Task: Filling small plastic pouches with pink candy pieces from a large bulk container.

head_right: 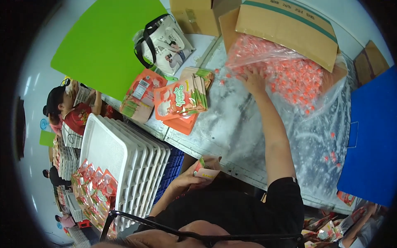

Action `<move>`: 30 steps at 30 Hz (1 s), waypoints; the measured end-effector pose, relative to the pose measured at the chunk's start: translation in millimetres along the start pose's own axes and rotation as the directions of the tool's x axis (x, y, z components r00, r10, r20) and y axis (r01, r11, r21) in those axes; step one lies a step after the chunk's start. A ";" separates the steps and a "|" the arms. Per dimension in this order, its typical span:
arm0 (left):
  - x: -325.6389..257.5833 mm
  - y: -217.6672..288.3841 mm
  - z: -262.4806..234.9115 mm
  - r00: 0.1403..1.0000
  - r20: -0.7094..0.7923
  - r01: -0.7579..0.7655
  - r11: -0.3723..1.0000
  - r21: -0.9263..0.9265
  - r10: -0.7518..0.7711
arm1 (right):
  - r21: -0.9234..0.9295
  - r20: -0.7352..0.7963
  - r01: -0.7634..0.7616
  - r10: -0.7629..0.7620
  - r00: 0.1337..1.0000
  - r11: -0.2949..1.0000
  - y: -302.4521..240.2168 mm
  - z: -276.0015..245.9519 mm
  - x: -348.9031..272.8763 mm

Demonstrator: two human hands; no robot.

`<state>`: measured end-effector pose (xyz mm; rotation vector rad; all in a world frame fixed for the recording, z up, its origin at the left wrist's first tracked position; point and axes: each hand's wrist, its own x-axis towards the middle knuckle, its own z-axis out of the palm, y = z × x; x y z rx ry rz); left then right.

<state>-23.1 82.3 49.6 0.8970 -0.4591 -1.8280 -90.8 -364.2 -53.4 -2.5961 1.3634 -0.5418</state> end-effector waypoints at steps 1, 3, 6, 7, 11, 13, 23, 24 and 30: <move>0.0 0.2 -0.8 1.000 -0.003 -0.002 1.000 -0.013 0.002 | -0.008 0.011 -0.011 0.011 1.000 1.000 2.5 5.3 -10.5; 2.0 2.3 -5.5 1.000 0.007 0.006 1.000 0.025 -0.006 | -0.131 0.029 0.108 -0.105 0.994 0.986 8.5 14.8 -45.2; 8.2 1.1 -11.4 0.999 0.021 -0.036 0.994 0.103 0.034 | -0.054 0.054 0.176 -0.173 0.983 0.983 2.0 -7.6 -92.8; 6.7 4.3 -10.0 1.000 0.019 0.006 0.993 0.117 -0.008 | -0.062 0.067 0.154 -0.150 0.986 0.986 6.1 -13.5 -109.7; 8.1 4.1 -12.2 0.999 0.051 -0.028 0.963 0.267 0.015 | 0.059 0.053 0.191 -0.194 0.980 0.980 16.9 -37.1 -170.7; 6.3 -0.4 -8.6 0.994 0.085 -0.090 0.941 0.327 0.065 | 0.144 0.063 0.171 -0.182 0.981 0.975 29.1 -45.2 -197.7; -8.0 -8.2 0.6 0.993 0.113 -0.065 0.944 0.322 0.030 | 0.997 0.031 -0.048 0.283 0.959 0.054 69.3 -66.9 -261.4; -6.5 -7.4 -0.4 0.988 0.150 -0.090 0.941 0.325 0.043 | 0.999 0.019 -0.003 0.316 0.949 -0.051 74.4 -66.2 -261.9; -8.3 -8.5 4.1 0.990 0.135 -0.079 0.940 0.331 0.035 | 0.736 -0.048 -0.140 0.257 0.965 0.662 79.8 -68.8 -263.9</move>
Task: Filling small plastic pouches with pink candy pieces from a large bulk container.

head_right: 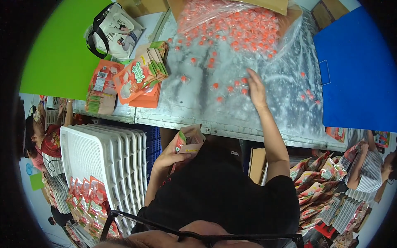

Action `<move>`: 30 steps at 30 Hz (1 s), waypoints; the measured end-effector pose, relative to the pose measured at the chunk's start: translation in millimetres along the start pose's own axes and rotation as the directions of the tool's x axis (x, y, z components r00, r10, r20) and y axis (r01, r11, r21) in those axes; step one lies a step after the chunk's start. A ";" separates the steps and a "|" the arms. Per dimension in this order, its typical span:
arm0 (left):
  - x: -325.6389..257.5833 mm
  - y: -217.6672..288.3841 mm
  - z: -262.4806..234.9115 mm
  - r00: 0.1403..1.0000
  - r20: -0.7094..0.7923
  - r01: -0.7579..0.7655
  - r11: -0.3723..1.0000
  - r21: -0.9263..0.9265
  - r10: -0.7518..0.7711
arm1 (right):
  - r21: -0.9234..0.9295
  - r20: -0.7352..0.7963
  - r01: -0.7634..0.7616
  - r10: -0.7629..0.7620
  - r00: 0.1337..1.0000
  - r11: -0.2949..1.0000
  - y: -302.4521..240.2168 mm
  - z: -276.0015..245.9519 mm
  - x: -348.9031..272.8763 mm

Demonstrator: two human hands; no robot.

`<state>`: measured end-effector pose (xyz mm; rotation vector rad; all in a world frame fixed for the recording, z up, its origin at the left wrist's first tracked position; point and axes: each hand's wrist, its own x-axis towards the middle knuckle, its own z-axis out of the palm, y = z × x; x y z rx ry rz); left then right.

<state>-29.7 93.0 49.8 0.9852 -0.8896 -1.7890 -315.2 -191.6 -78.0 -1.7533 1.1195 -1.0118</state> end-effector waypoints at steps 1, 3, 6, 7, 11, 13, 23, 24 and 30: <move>-0.2 0.8 -0.1 1.000 -0.002 0.003 1.000 0.000 -0.003 | 0.002 0.001 -0.002 0.002 1.000 1.000 -9.0 3.9 -0.1; 0.1 4.0 2.5 0.998 -0.025 0.049 0.999 -0.015 -0.049 | -0.334 0.211 0.234 -0.170 0.963 0.913 -23.8 9.8 -0.5; 2.5 4.9 1.2 0.997 -0.058 -0.050 0.992 0.111 0.057 | -0.470 0.299 0.257 -0.122 0.946 0.844 -29.6 24.2 -6.3; 1.6 8.4 4.8 0.996 -0.066 -0.049 0.992 0.116 0.057 | -0.551 0.327 0.283 -0.109 0.939 0.785 -40.2 33.0 -9.1; 1.7 19.7 4.6 0.968 -0.189 -0.121 0.966 0.227 0.166 | -0.575 0.455 0.404 -0.132 0.881 0.712 -66.1 64.3 -12.6; 2.9 19.4 -3.6 0.954 -0.186 -0.167 0.932 0.321 0.235 | -0.558 0.546 0.526 -0.194 0.815 0.642 -71.7 73.7 -14.8; 24.5 15.2 -8.5 0.868 -0.301 -0.117 0.754 0.647 0.394 | -0.308 0.234 0.579 -0.530 0.815 0.755 -37.8 83.4 -17.2; 28.6 14.6 -7.5 0.859 -0.274 -0.079 0.640 0.765 0.433 | -0.050 0.124 0.178 -0.170 0.978 0.983 -50.6 87.0 -16.0; 58.0 1.7 -4.3 0.795 -0.126 -0.036 0.254 0.966 0.593 | 0.879 0.248 -0.324 0.246 0.937 0.350 -162.8 96.0 -36.1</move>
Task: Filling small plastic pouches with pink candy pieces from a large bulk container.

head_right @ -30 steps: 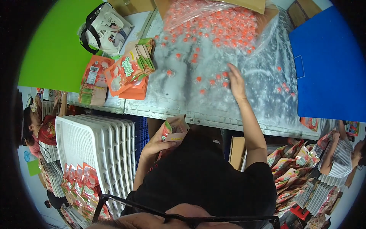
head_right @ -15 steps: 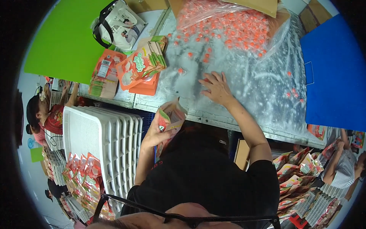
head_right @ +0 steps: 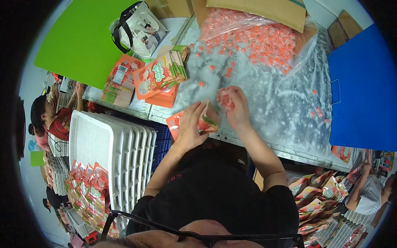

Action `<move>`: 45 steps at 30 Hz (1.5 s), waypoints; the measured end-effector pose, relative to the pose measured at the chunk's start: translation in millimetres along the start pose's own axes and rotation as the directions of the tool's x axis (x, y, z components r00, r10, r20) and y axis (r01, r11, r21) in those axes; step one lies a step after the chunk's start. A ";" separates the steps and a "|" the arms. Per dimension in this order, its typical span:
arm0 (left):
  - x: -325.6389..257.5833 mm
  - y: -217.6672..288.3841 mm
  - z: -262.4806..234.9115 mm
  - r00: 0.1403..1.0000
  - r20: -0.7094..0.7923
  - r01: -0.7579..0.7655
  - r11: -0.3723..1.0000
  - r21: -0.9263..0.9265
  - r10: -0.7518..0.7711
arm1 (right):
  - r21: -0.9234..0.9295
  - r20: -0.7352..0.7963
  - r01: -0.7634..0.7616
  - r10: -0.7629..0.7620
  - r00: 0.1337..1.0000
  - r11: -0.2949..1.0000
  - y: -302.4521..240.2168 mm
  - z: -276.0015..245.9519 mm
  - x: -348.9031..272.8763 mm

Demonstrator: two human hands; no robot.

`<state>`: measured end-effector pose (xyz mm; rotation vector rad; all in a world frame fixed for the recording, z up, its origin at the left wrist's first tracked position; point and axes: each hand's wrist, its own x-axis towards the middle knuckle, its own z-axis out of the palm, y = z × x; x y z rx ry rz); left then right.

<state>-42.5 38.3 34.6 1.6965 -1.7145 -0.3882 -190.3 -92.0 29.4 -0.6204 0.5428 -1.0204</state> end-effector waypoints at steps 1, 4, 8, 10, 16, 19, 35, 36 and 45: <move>1.9 0.1 4.8 0.999 -0.031 0.008 1.000 -0.014 -0.008 | 0.061 -0.001 -0.010 0.010 1.000 0.998 0.8 8.2 -4.3; 7.4 2.2 11.9 0.996 -0.090 0.019 1.000 -0.016 -0.020 | -0.094 0.072 0.079 -0.073 0.995 0.992 10.5 6.1 -11.3; 11.8 3.5 14.9 0.991 -0.133 -0.005 0.999 0.042 0.010 | -0.283 0.120 0.089 -0.057 0.991 0.955 16.3 -4.4 -12.7; 11.7 1.1 17.4 0.990 -0.140 0.000 0.999 0.038 0.005 | -0.437 0.233 0.223 -0.130 0.964 0.871 9.5 8.6 -14.9; 8.9 -3.0 13.2 0.973 -0.222 0.040 0.995 -0.092 -0.059 | -0.566 0.473 0.451 -0.176 0.863 0.690 -4.3 9.2 -6.1; 1.9 0.0 1.3 0.952 -0.260 0.116 0.975 -0.188 -0.163 | -0.720 0.472 0.572 -0.328 0.818 0.392 -4.0 -4.8 44.5; -27.2 -19.5 -19.9 0.839 -0.154 0.361 0.746 -0.559 -0.521 | -0.815 0.318 0.265 0.015 0.948 0.514 43.5 -96.3 203.4; -25.4 -20.1 -20.5 0.851 -0.173 0.349 0.781 -0.518 -0.495 | -0.720 0.312 0.204 0.046 0.949 0.663 42.3 -90.6 201.1; -27.9 -17.1 -24.4 0.851 -0.153 0.351 0.760 -0.546 -0.503 | -0.833 0.531 0.547 0.157 0.832 -0.080 68.7 -55.5 182.3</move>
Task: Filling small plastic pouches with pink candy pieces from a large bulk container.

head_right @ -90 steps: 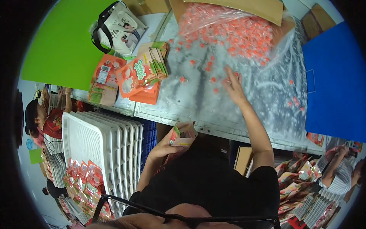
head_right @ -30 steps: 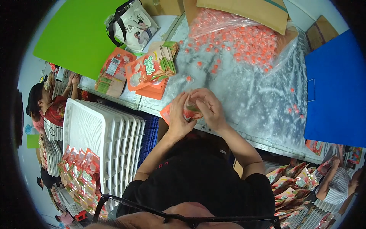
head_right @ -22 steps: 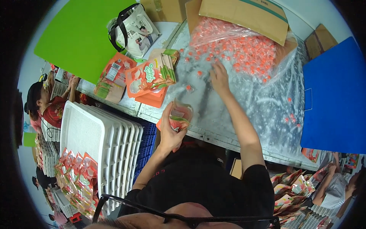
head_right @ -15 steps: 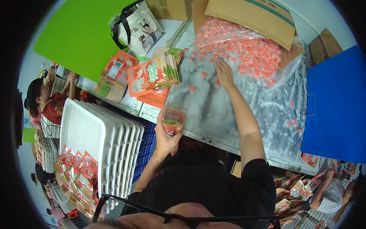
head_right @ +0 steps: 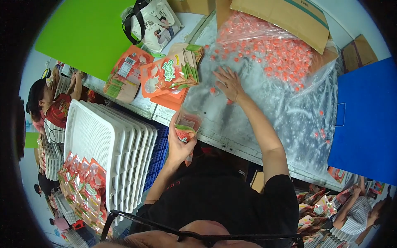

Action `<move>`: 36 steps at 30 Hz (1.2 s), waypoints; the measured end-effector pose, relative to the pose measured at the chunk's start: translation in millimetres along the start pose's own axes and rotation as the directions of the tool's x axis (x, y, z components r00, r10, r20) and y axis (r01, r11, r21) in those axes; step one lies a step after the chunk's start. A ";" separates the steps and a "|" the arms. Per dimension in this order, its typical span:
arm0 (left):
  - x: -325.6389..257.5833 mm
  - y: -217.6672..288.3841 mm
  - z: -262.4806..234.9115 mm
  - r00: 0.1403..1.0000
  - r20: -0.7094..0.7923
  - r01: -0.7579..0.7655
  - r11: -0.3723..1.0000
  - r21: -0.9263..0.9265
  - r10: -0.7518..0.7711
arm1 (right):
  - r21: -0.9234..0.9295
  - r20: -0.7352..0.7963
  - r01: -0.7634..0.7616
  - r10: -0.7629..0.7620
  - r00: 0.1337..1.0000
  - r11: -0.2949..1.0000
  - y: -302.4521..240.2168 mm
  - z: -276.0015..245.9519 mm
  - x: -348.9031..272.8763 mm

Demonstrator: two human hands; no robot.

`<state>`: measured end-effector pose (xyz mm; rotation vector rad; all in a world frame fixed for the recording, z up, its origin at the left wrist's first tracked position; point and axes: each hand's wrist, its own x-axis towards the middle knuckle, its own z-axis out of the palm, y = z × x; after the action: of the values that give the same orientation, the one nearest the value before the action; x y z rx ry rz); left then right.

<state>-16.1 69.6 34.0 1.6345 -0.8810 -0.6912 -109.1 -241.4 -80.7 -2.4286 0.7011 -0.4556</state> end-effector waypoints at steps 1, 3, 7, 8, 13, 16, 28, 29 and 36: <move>-1.4 -2.3 -0.2 1.000 -0.004 0.002 1.000 0.003 -0.002 | -0.007 0.050 0.030 -0.030 0.998 1.000 -3.2 -0.1 2.1; -2.5 -6.1 0.1 0.999 -0.005 0.032 0.999 -0.015 -0.032 | -0.049 0.149 0.034 -0.026 0.988 0.998 -6.5 -5.9 6.9; -5.9 -3.9 -1.5 1.000 -0.011 0.019 0.999 -0.026 -0.020 | -0.277 0.335 0.142 -0.043 0.941 0.950 -35.7 -14.0 -16.8; -6.3 -9.3 -0.7 0.999 -0.023 0.025 0.998 -0.051 -0.026 | -0.277 0.338 0.141 -0.041 0.940 0.950 -37.8 -12.2 -24.3; -6.9 1.9 -0.1 0.999 -0.012 0.033 0.997 -0.076 -0.034 | 0.767 -0.021 -0.055 0.111 0.994 0.639 -9.5 -18.4 -36.6; -4.9 4.3 -0.1 0.999 -0.043 -0.013 1.000 -0.014 0.013 | 0.756 -0.036 -0.044 0.108 0.993 0.653 6.0 -29.5 -38.1; -8.4 -1.8 1.4 0.999 -0.048 -0.013 1.000 0.019 0.014 | -0.147 0.069 0.441 -0.436 0.897 0.885 -52.9 6.2 -65.7; -8.6 -3.6 2.1 1.000 -0.026 -0.005 0.999 0.032 0.005 | -0.156 0.063 0.443 -0.439 0.896 0.883 -49.3 10.4 -71.1; 4.2 6.0 17.9 0.993 0.052 -0.112 0.962 0.248 0.102 | 0.415 -0.305 0.057 0.080 0.949 0.908 -39.4 10.7 -71.5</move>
<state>-29.5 55.6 35.7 1.7855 -1.1132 -0.5551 -146.8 -168.3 -76.8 -1.9616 0.6656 -0.9083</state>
